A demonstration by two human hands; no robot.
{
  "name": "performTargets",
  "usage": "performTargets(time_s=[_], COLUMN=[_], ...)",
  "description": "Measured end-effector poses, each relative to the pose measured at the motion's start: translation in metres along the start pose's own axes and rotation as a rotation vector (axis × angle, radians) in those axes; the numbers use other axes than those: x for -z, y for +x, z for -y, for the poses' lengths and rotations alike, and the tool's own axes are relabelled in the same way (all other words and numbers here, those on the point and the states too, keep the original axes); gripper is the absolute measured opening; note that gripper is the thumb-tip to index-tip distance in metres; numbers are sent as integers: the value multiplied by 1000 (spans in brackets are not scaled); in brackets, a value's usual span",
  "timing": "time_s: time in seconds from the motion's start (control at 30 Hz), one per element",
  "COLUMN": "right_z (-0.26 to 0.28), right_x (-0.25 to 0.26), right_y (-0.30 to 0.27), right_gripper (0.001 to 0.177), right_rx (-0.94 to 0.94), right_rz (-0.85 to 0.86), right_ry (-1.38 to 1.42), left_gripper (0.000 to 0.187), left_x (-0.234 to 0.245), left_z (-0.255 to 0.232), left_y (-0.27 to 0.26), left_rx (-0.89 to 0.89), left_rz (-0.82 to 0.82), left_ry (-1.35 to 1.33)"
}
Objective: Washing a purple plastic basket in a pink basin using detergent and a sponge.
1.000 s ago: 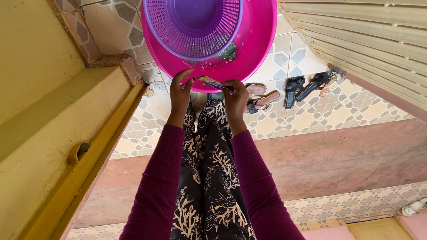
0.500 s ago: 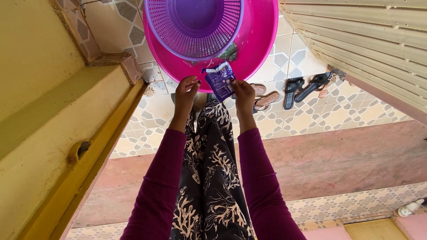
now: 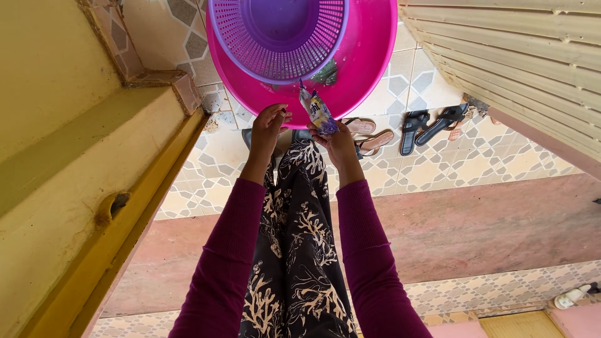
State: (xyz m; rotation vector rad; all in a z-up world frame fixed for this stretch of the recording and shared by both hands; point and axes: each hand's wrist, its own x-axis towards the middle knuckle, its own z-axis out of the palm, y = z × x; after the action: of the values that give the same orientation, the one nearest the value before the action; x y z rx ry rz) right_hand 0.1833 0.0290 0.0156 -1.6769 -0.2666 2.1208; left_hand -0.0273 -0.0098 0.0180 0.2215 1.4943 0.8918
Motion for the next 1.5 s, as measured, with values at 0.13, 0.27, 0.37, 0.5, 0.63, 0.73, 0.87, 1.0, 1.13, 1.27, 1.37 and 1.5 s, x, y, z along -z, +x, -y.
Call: performTargets(time_s=[0.13,0.27,0.37,0.5,0.63,0.73,0.87,1.0,1.13,1.27,1.37,1.5], right_z=[8,5,9,2,-14,-27,-13,-1,26,58,57,43], right_x=[-8,-9,-15,-14,2,21,32,57,24,-53,-89,-99], right_y=[-9,-10,-11,-2,18,40,60,99,81,41,35,48], right_gripper=[41,46,37,15,15,17,23,41,51,59,66,68], right_rx=[-30,-55,-49,17,110,166,251,477,591,935,1049,944], right_rz=[39,70,71,40,-44,-233,-316,-314,-366,-436,-363,-286], right_ry=[32,72,44,-28,-59,-113,-106,-290,-600,-1024,-1257,-1573], left_gripper=[32,30,29,27,27,27,27,31,41,58,65,58], left_x=[3,7,10,14,17,18,22,31,41,48,53,56], left_z=[1,3,6,12,19,10,6,18,-1,-36,-53,-40], left_y=[-4,-6,-6,-4,-3,-7,-7,6,32,66,97,132], left_rx=[17,7,20,34,45,48,47,-14,-10,-47,-105,-175], left_rz=[-15,-21,-23,-26,-66,-53,-59,-79,-173,-297,-343,-254], left_ry=[3,6,-7,-36,-49,-11,-10,22,25,-47,-5,-81])
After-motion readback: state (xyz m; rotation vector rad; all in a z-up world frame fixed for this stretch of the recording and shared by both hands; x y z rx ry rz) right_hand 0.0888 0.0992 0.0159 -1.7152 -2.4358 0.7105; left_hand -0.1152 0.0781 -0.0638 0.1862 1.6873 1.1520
